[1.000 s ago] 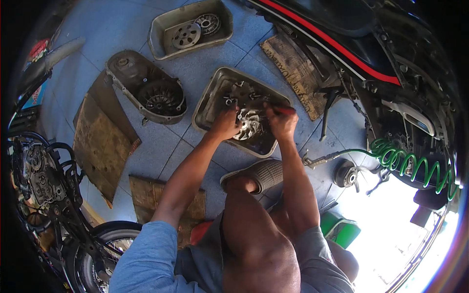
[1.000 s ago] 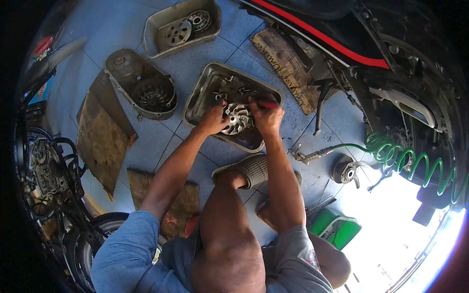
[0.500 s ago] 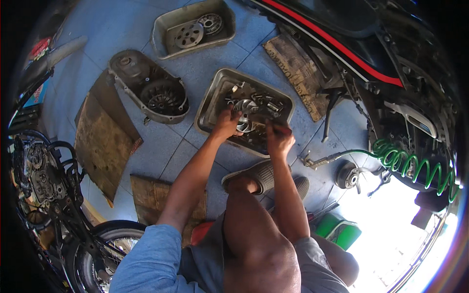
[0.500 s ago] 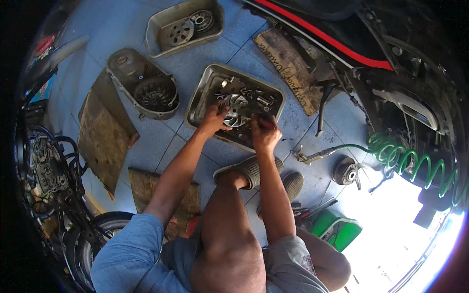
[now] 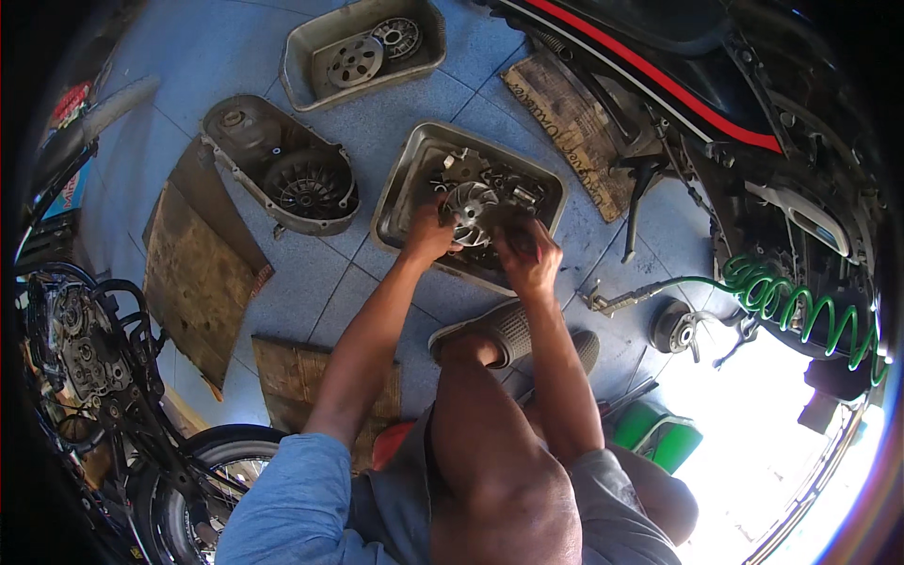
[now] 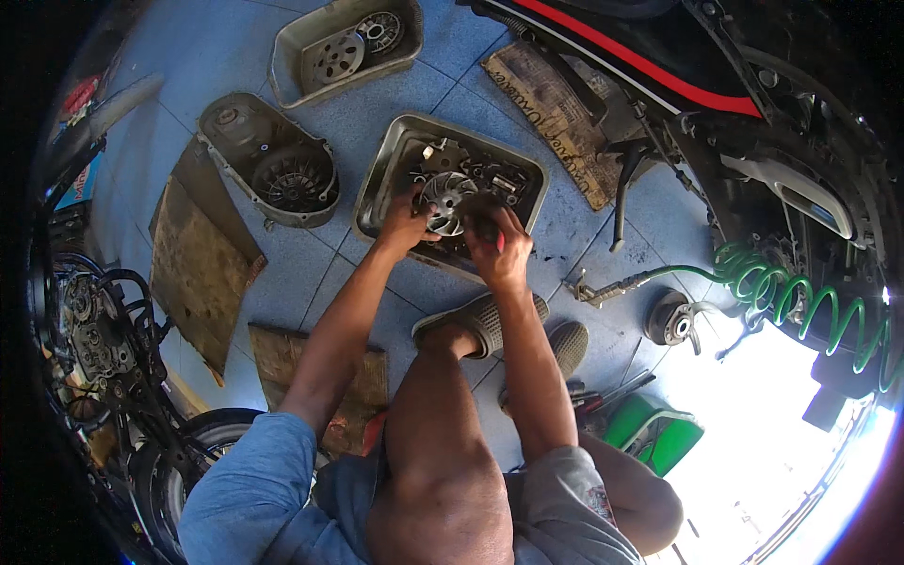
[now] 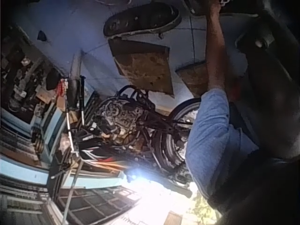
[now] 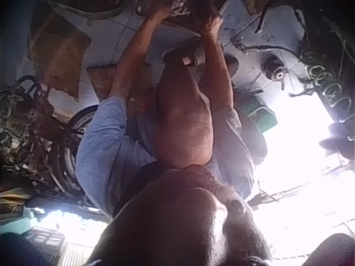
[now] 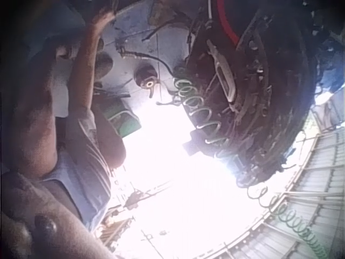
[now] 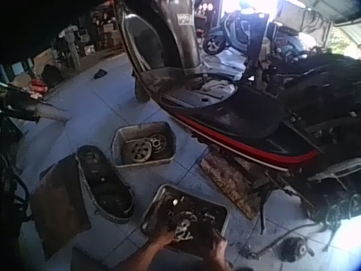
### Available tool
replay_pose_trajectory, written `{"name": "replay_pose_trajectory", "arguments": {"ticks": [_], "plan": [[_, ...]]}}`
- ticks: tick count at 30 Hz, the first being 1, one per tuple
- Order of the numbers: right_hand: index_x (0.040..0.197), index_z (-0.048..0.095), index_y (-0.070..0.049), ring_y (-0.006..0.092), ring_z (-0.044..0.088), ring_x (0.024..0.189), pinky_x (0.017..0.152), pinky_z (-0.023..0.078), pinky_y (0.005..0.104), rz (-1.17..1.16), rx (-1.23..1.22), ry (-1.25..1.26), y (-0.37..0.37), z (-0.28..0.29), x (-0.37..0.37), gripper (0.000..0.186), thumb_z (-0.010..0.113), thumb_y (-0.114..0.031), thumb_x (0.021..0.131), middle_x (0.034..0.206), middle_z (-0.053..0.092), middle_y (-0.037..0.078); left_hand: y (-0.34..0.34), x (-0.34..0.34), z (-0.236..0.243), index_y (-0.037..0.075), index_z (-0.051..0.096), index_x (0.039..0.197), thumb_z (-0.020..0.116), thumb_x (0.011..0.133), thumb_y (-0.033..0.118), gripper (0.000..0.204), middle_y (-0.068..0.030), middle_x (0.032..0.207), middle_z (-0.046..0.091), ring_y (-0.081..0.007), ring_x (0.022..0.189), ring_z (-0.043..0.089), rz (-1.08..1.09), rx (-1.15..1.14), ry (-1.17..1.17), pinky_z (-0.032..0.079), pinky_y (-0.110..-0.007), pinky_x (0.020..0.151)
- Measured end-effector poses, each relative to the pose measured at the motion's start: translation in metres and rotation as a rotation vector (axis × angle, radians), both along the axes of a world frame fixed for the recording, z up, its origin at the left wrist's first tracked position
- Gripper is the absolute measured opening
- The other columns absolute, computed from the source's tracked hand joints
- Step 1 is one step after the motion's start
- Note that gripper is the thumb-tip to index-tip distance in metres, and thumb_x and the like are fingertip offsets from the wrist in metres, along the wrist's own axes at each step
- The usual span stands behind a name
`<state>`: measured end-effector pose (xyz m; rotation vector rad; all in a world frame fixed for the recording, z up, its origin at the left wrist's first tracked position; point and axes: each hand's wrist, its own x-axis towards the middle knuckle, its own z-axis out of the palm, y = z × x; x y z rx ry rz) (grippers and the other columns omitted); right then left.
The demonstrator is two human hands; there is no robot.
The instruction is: The person is cleaning and inspecting various components of a motorcycle's transmission and engine, specifically the CVT system.
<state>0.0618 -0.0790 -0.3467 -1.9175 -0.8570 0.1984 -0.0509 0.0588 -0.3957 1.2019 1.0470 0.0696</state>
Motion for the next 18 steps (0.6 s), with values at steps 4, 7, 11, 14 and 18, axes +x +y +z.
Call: {"name": "replay_pose_trajectory", "arguments": {"ticks": [4,7,11,14,18], "plan": [[0.091,0.068,-0.006,0.0256,0.071,0.077,0.07,0.054,0.0348,-0.195,-0.205,0.141,-0.015,-0.009,0.007,0.024,0.078,-0.021,0.076,0.083,0.071,0.012,0.004,-0.001,-0.002,-0.005,0.04,0.128,0.055,0.092,0.001,0.039,-0.0172,0.113,0.055,-0.0272,0.093,0.065,-0.089,0.17,0.059,0.065,-0.036,0.062],[0.092,0.069,-0.007,0.0241,0.071,0.074,0.068,0.054,0.0357,-0.192,-0.145,0.261,-0.004,0.0,-0.014,0.026,0.079,-0.025,0.076,0.079,0.071,0.012,-0.004,-0.008,-0.014,-0.005,0.043,0.115,0.055,0.091,-0.002,0.027,-0.0172,0.109,0.056,-0.024,0.091,0.065,-0.068,0.165,0.006,0.065,-0.034,0.063],[0.086,0.071,-0.005,0.0248,0.07,0.07,0.067,0.053,0.0384,-0.296,-0.346,0.27,-0.018,-0.027,0.002,0.03,0.079,-0.032,0.076,0.074,0.071,0.011,-0.019,-0.001,-0.017,-0.004,0.045,0.108,0.058,0.087,0.002,0.025,-0.0184,0.091,0.061,-0.028,0.072,0.069,0.021,0.326,-0.11,0.056,-0.035,0.056],[0.082,0.072,-0.004,0.025,0.069,0.066,0.067,0.053,0.0364,-0.359,-0.253,0.176,-0.011,-0.027,0.003,0.033,0.078,-0.036,0.076,0.07,0.07,0.012,-0.02,-0.011,-0.014,-0.001,0.043,0.106,0.06,0.086,-0.003,0.026,-0.0135,0.106,0.057,-0.0187,0.089,0.063,0.036,0.375,-0.064,0.063,-0.03,0.06],[0.081,0.073,-0.003,0.0237,0.068,0.068,0.066,0.052,0.034,-0.407,-0.132,0.263,-0.01,-0.035,0.005,0.03,0.077,-0.032,0.077,0.072,0.07,0.012,-0.016,0.006,0.023,-0.001,0.05,0.1,0.074,0.07,0.011,0.04,-0.0219,0.088,0.066,-0.0385,0.088,0.066,0.037,0.307,0.075,0.052,-0.044,0.075]]}}
